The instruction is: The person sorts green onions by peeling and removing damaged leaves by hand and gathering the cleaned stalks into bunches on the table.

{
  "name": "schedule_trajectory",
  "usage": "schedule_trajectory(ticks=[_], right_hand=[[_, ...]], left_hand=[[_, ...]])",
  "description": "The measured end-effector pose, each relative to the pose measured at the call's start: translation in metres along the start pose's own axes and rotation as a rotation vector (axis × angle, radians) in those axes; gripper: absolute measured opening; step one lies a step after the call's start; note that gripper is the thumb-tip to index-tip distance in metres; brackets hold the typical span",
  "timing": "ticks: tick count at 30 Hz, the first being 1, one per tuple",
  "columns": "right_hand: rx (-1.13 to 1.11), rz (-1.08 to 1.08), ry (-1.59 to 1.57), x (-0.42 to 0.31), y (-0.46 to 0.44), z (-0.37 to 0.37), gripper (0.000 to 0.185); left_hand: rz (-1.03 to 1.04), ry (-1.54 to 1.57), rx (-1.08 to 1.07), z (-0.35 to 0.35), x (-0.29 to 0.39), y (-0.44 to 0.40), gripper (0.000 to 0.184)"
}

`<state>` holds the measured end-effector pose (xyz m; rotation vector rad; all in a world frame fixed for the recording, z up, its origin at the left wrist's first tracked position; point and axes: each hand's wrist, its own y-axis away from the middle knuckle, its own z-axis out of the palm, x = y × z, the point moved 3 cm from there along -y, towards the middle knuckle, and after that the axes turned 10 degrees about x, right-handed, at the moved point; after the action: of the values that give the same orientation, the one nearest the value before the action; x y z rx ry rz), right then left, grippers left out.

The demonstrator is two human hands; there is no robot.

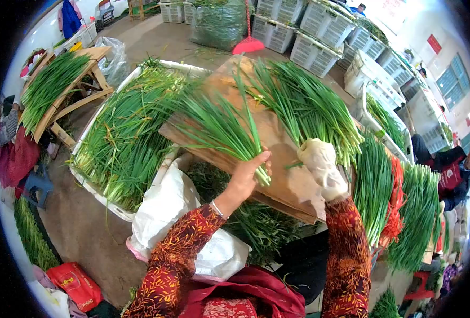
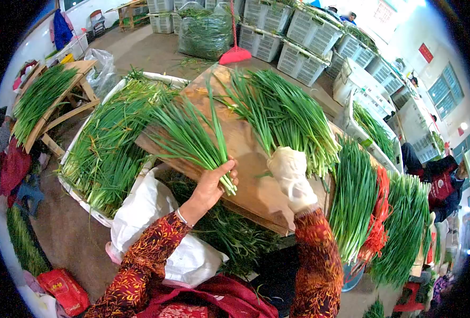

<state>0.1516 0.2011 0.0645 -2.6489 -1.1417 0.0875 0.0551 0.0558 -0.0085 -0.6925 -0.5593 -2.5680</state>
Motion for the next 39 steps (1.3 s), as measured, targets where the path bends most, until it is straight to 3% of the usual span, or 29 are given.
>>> schedule_trajectory(ticks=[1,2,4,9,11,16,18,23,27,31,34,36,37,39], right_hand=[[0.057,0.049,-0.205,-0.004,0.009,-0.011,0.021],[0.049,0.037,-0.206,-0.01,0.018,-0.021,0.021],[-0.015,0.227,-0.777,-0.025,0.04,-0.028,0.026],[-0.019,0.322,-1.046,-0.057,0.068,-0.011,0.021],[0.039,0.383,-1.368,-0.058,0.071,0.008,0.016],[0.119,0.466,-1.413,-0.064,0.074,0.014,0.015],[0.018,0.538,-1.55,-0.065,0.073,0.012,0.015],[-0.002,0.495,-1.566,-0.067,0.073,0.015,0.014],[-0.069,0.43,-1.532,-0.065,0.075,0.009,0.015],[-0.057,0.37,-1.527,-0.062,0.072,0.006,0.016],[0.066,0.236,-1.27,-0.062,0.067,0.004,0.017],[0.483,0.118,-1.004,-0.07,0.065,-0.02,0.016],[0.487,0.123,-1.0,-0.072,0.062,-0.02,0.016],[0.572,-0.142,-0.879,-0.076,0.056,-0.021,0.018]], left_hand=[[0.008,0.004,0.007,0.0,0.001,0.0,0.02],[0.048,-0.047,0.036,-0.001,0.0,0.0,0.021],[0.006,-0.064,0.082,0.001,0.0,0.006,0.025],[0.055,-0.033,0.044,-0.006,-0.003,0.004,0.025],[0.016,-0.052,0.062,-0.004,0.002,0.008,0.024],[0.103,-0.028,0.057,-0.007,-0.001,0.004,0.022],[0.1,-0.019,0.034,-0.008,-0.002,0.003,0.022],[0.004,0.084,-0.023,-0.01,0.0,0.0,0.02],[-0.025,-0.003,0.036,-0.012,0.001,0.001,0.024],[-0.097,-0.016,-0.103,-0.012,-0.001,0.001,0.028],[-0.101,-0.077,-0.097,-0.01,0.0,0.002,0.028],[-0.131,-0.138,0.001,-0.011,0.001,0.001,0.025],[-0.136,-0.14,-0.005,-0.013,-0.001,-0.001,0.025],[-0.111,-0.029,-0.059,-0.015,-0.002,-0.005,0.023]])
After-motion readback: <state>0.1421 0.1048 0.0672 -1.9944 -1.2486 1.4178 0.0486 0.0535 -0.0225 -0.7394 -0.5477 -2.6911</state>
